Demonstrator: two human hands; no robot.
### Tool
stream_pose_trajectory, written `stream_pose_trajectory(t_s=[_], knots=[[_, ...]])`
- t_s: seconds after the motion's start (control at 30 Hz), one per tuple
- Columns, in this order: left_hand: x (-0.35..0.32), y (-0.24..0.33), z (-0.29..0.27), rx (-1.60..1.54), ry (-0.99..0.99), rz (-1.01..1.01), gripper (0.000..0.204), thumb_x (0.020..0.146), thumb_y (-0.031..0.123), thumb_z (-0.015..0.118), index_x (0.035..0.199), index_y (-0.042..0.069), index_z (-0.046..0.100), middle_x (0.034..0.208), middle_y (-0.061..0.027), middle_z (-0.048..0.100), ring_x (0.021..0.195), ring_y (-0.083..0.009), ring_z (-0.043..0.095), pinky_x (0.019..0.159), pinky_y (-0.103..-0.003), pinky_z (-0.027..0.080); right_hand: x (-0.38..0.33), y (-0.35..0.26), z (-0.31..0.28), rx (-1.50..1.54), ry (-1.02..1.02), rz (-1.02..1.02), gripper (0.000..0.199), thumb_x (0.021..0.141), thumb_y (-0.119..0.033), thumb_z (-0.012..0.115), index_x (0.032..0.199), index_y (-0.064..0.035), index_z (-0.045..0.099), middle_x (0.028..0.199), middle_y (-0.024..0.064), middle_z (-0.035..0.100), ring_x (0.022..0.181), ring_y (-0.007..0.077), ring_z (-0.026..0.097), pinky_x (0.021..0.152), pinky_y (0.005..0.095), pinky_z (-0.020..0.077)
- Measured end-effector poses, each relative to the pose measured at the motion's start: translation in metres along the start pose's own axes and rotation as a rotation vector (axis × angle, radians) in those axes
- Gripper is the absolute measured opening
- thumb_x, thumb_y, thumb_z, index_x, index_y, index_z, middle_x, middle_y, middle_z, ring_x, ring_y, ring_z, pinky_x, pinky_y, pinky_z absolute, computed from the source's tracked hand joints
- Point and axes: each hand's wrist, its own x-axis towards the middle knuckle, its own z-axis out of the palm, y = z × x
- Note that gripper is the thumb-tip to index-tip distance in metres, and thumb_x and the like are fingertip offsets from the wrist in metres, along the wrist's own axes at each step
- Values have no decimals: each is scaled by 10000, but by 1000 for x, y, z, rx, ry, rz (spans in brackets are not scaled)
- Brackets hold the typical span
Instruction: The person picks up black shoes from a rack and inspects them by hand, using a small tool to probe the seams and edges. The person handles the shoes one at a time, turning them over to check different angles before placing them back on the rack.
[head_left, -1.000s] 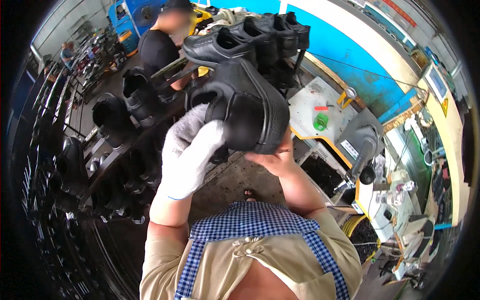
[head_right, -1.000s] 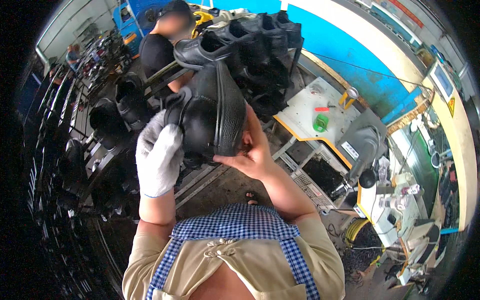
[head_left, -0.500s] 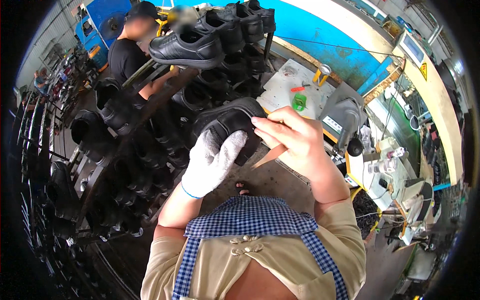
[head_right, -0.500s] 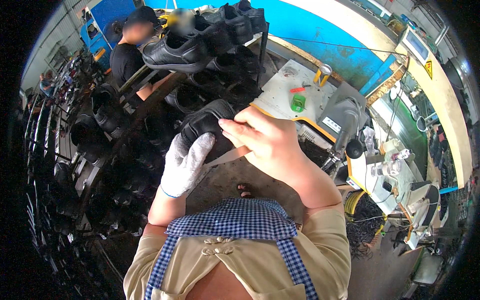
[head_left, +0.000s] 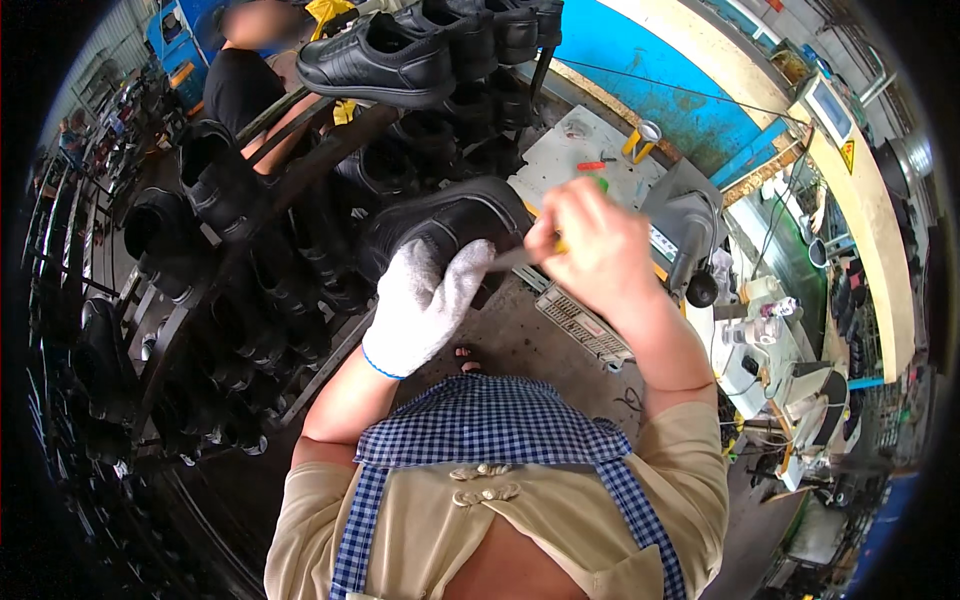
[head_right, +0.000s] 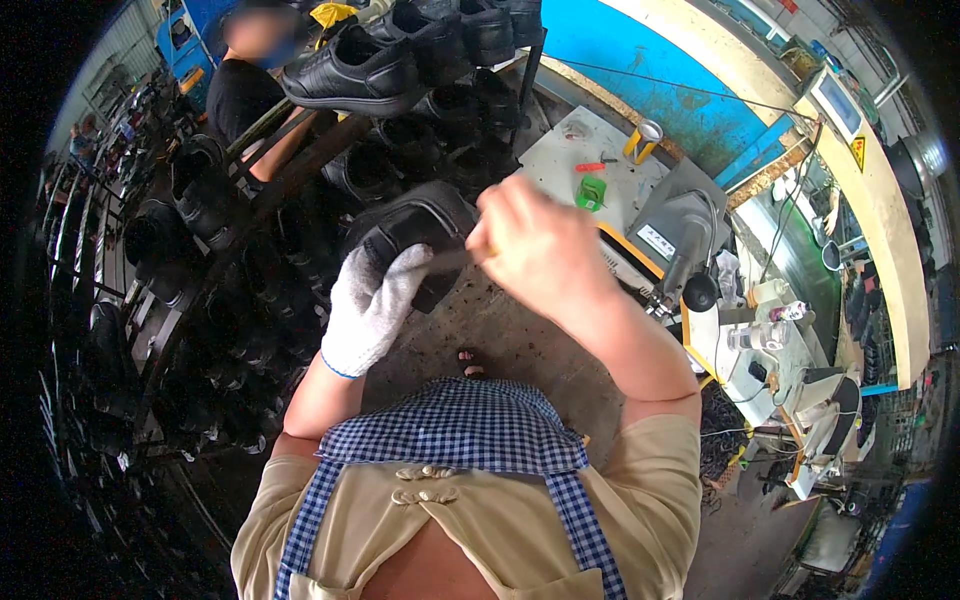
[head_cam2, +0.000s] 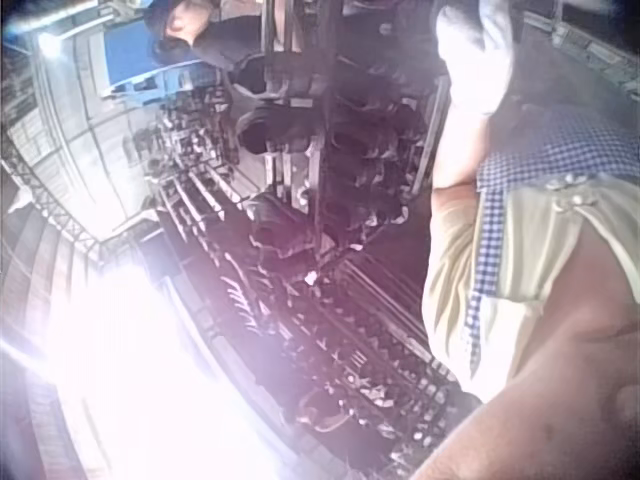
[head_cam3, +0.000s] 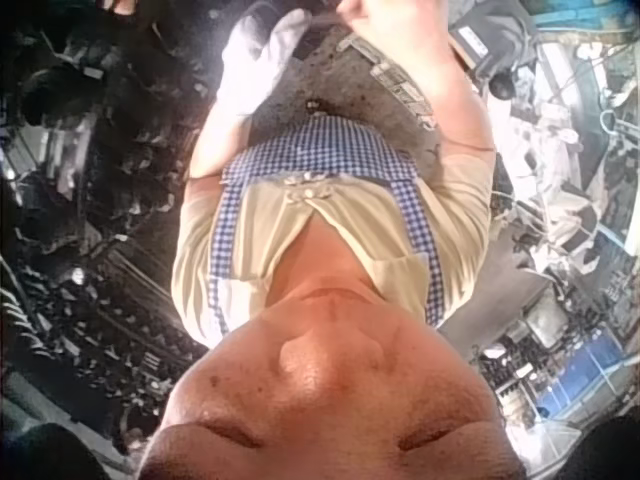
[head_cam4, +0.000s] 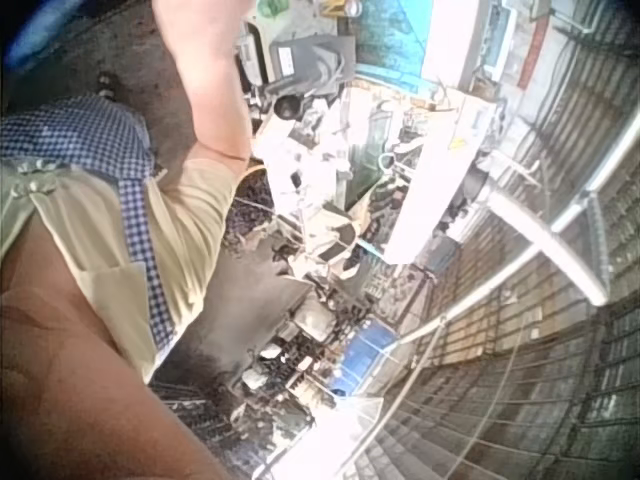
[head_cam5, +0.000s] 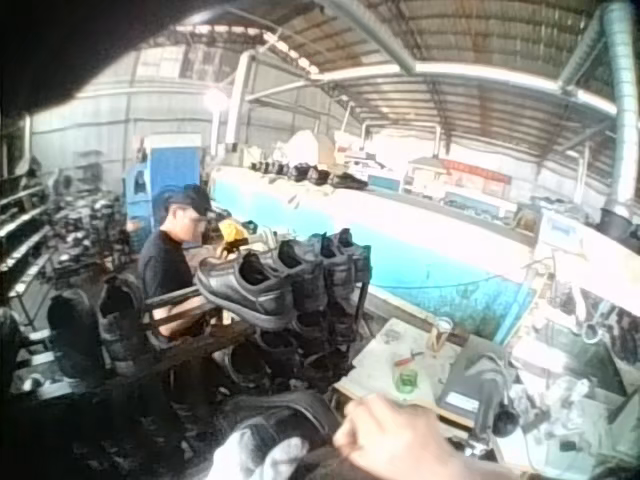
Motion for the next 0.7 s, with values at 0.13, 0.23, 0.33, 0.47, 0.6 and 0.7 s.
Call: stream_pose_trajectory(t_s=[0.13,0.23,0.33,0.47,0.6,0.7], knots=[[0,8,-18,-343,-173,-274,290,992,189,620,1193,-19,646,994,-57,676,928,-142,611,874,-296,498,-27,31,15,230,9,376,244,786,-109,771,942,-93,584,734,41,614,614,181,667,535,320,525],[1,14,-13,-236,-240,-182,267,977,183,631,1150,-17,667,990,-106,692,914,-194,647,854,-318,510,-61,33,29,956,-334,657,254,892,-148,743,1056,-41,581,800,5,658,528,86,554,462,234,423],[4,13,-5,337,-465,279,181,881,126,657,1008,9,711,903,-197,671,768,-349,653,692,-423,528,-112,32,47,1772,-559,805,466,998,-350,615,1321,-28,517,998,57,677,651,110,642,539,223,437],[-19,-26,20,568,-610,604,335,879,236,670,1078,-33,665,972,-222,654,768,-363,659,711,-420,545,-155,4,79,1653,-257,1623,534,995,-301,621,1417,-10,472,1268,140,646,1001,192,689,777,274,540],[-5,7,-4,80,-719,510,463,905,237,718,1266,-30,606,1098,-213,684,971,-374,688,868,-414,557,-183,-9,107,2176,-82,1188,673,939,-456,615,1438,-26,475,1427,167,546,1310,290,538,1095,450,433],[4,3,-28,206,-20,495,563,829,170,791,1301,-50,575,1250,-226,612,1166,-353,613,1010,-398,488,-187,-7,117,2789,46,907,614,978,-394,519,1494,-75,426,1491,165,492,1381,325,470,1156,496,391]])
